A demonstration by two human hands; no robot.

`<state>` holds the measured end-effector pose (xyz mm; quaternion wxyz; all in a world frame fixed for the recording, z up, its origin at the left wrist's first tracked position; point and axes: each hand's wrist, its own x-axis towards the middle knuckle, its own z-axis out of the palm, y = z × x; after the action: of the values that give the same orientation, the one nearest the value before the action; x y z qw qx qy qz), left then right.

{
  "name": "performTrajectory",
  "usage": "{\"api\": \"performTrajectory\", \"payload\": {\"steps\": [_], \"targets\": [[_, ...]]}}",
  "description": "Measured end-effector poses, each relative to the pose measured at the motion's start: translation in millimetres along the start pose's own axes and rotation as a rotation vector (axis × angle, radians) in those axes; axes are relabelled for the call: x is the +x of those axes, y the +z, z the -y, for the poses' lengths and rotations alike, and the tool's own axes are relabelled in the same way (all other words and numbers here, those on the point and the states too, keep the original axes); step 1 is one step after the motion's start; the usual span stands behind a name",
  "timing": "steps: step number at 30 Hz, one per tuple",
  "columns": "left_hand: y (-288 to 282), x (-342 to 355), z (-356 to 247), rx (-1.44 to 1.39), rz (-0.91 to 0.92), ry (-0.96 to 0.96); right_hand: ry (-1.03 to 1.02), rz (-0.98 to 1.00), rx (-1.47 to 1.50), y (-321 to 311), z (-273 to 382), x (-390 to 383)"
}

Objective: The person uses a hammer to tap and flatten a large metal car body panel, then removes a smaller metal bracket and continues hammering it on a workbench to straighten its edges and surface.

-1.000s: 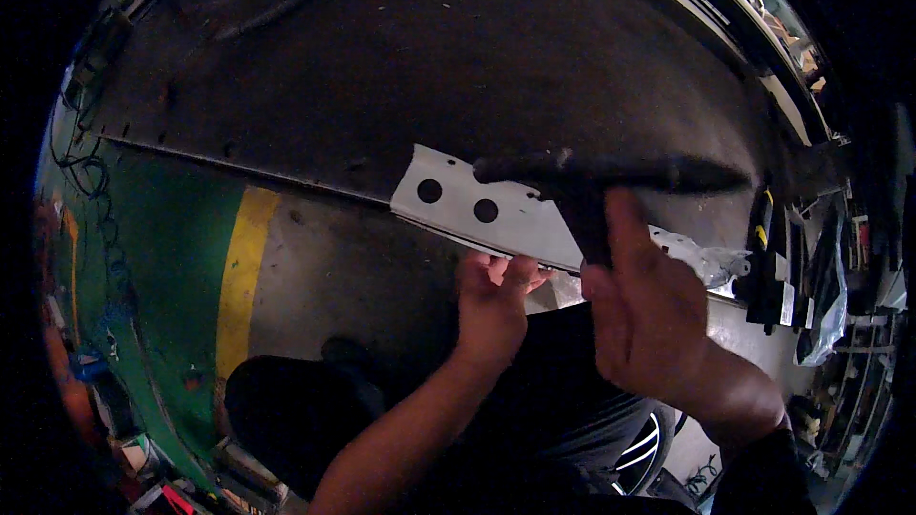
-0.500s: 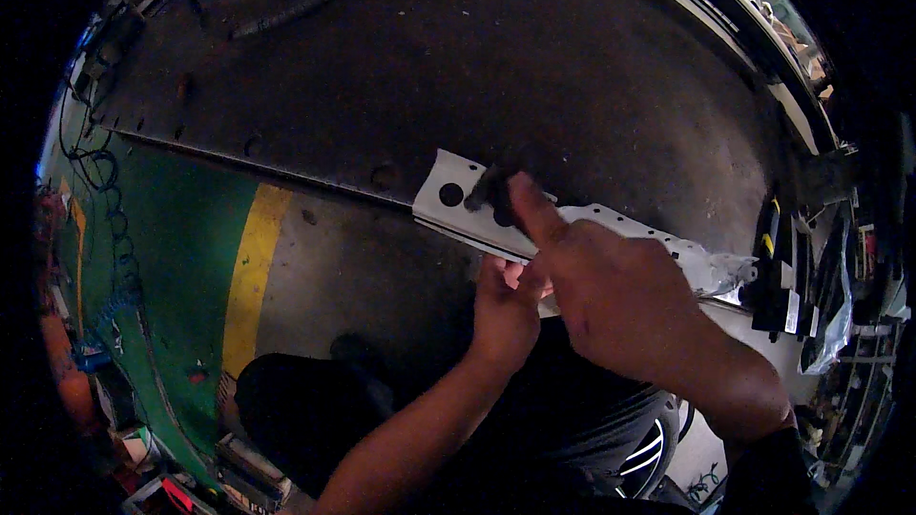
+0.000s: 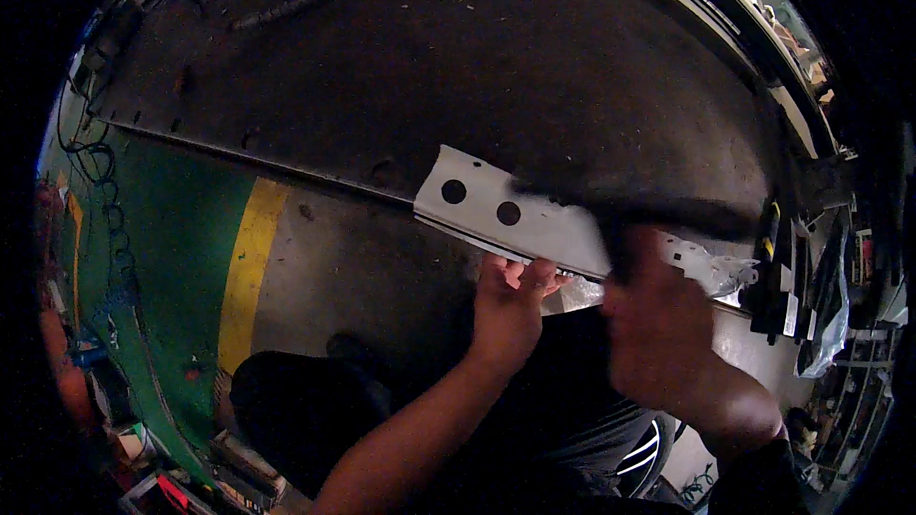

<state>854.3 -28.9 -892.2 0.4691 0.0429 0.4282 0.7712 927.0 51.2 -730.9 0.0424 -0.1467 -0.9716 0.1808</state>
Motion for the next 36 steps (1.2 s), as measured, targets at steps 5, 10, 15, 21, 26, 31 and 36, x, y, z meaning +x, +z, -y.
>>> {"api": "performTrajectory", "payload": {"steps": [5,10,15,21,26,31,36], "targets": [[4.9,-5.2,-17.9,0.001,-0.127,-0.116,0.052,0.231,-0.038,-0.9,4.3,15.6],[-0.1,2.2,-4.5,-0.051,0.007,0.005,-0.002,0.016,-0.019,0.2,2.5,-0.6],[5.1,-5.1,-21.3,0.034,-0.092,-0.054,0.038,0.229,-0.045,-4.3,8.5,16.1],[-1.1,2.0,-5.8,0.115,0.005,0.019,0.048,0.157,-0.061,7.9,8.0,20.1],[-5.7,4.9,3.7,-0.120,0.010,-0.028,0.012,0.125,-0.045,0.0,14.3,31.4],[-10.8,8.0,17.5,-0.008,-0.052,-0.035,0.147,0.286,-0.122,14.7,23.3,43.2],[-5.6,4.7,8.3,0.023,-0.006,0.009,-0.018,-0.018,0.020,7.9,32.8,45.2]]}}
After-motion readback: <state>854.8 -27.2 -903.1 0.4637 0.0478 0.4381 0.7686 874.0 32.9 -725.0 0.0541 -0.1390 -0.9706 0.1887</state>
